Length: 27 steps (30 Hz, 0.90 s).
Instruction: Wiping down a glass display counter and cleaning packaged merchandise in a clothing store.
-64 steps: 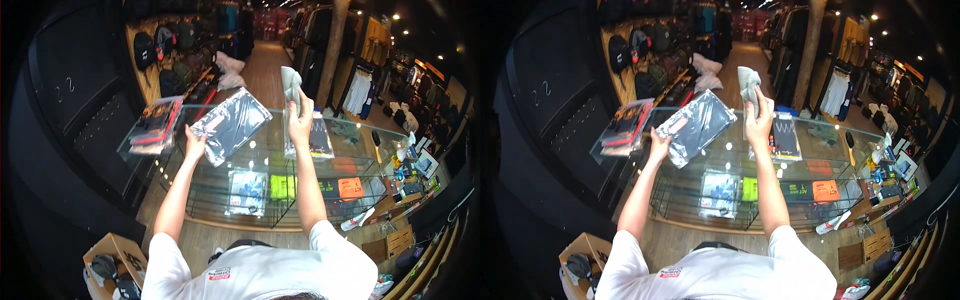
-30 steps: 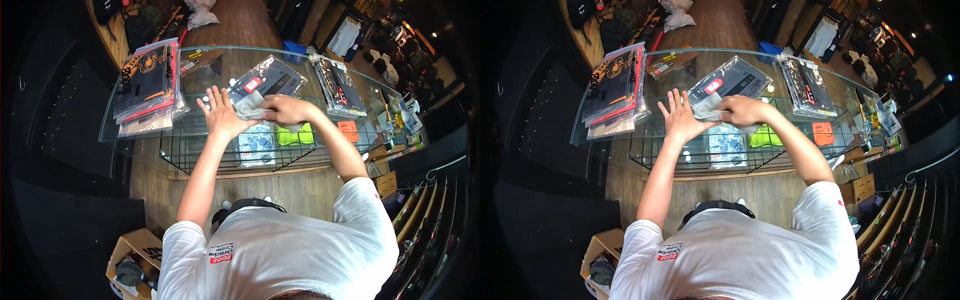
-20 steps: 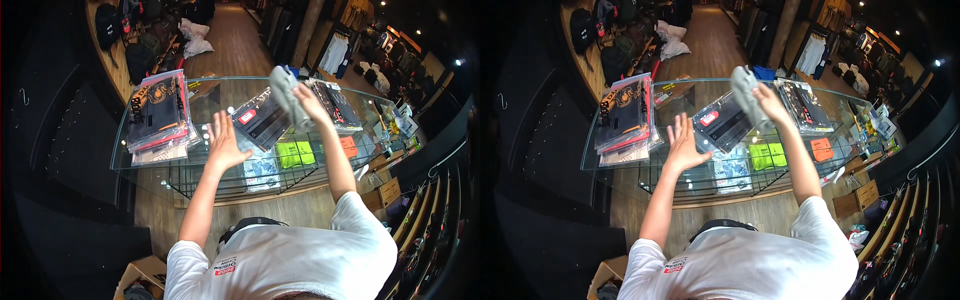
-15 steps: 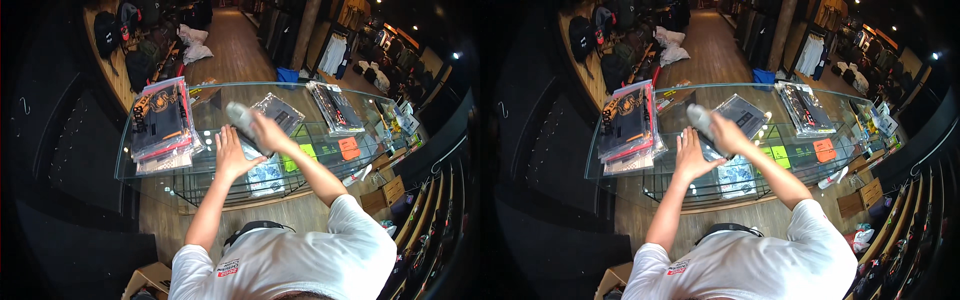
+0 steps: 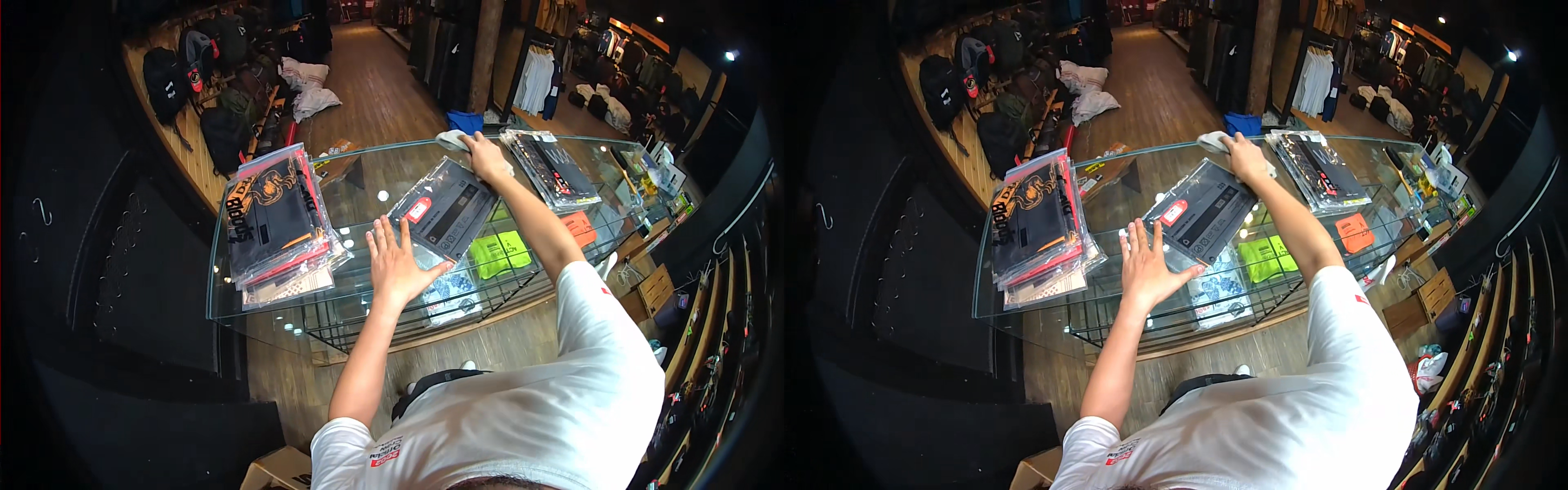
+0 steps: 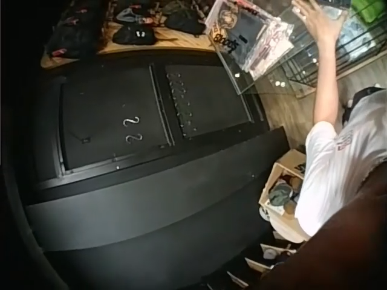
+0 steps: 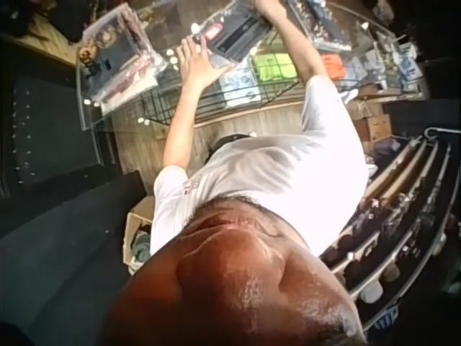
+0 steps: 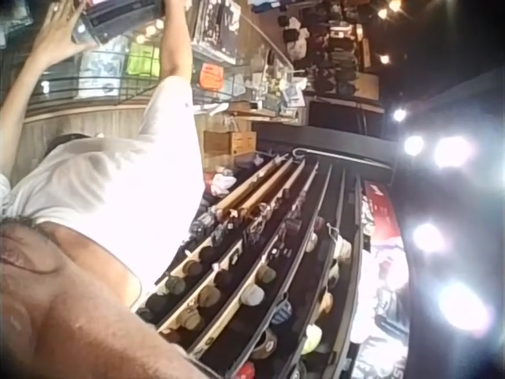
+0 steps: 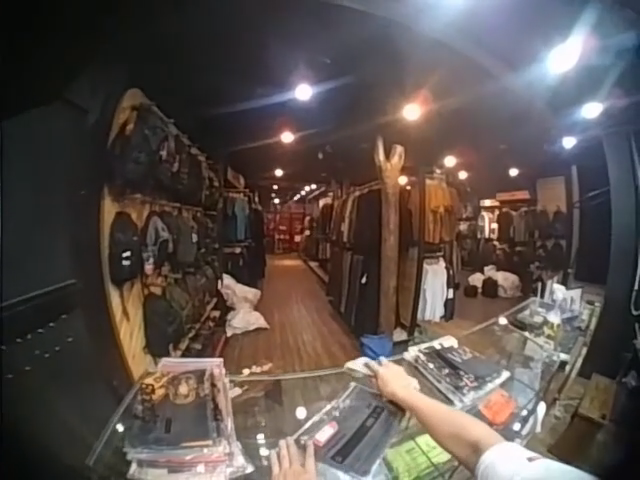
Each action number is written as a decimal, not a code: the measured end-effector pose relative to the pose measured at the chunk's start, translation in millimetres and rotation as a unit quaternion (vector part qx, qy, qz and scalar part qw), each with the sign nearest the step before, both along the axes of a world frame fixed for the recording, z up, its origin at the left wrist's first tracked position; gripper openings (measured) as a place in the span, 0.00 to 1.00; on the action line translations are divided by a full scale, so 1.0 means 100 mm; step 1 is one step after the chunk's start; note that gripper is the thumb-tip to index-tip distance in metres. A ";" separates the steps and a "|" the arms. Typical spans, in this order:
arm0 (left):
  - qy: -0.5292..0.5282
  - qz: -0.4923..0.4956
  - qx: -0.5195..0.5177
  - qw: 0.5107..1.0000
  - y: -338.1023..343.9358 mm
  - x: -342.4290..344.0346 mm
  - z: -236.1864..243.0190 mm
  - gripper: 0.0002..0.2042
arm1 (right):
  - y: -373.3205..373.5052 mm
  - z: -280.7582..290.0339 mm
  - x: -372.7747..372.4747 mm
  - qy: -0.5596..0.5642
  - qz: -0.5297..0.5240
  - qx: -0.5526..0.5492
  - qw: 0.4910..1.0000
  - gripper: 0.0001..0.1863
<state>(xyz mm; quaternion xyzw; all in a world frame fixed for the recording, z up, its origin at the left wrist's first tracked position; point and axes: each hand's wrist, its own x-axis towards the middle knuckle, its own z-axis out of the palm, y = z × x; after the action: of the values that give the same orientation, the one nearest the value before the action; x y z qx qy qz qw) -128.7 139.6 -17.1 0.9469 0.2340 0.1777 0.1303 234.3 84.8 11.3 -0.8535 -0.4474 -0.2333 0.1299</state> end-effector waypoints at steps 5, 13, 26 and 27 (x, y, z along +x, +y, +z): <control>-0.005 0.047 -0.012 0.999 0.10 -0.22 -0.17 0.70 | 0.24 -0.01 -1.89 0.186 0.327 0.065 0.924 0.22; 0.007 0.028 -0.022 0.999 0.02 -0.13 -0.05 0.70 | 0.02 -0.06 -0.86 0.064 0.053 0.038 0.996 0.25; -0.179 -0.306 0.031 0.934 -0.34 -0.14 -0.03 0.17 | -1.16 0.00 -1.17 0.198 0.136 0.464 0.853 0.21; -0.240 -0.281 -0.007 0.929 -0.36 -0.09 0.03 0.17 | -1.25 -0.01 -1.15 0.221 0.150 0.502 0.823 0.20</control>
<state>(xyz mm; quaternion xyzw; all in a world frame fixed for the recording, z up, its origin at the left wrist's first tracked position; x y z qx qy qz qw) -137.8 103.5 -14.5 0.9021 -0.0790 0.3540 0.2336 119.7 -40.4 10.8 -0.6211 -0.3504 -0.2089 0.6692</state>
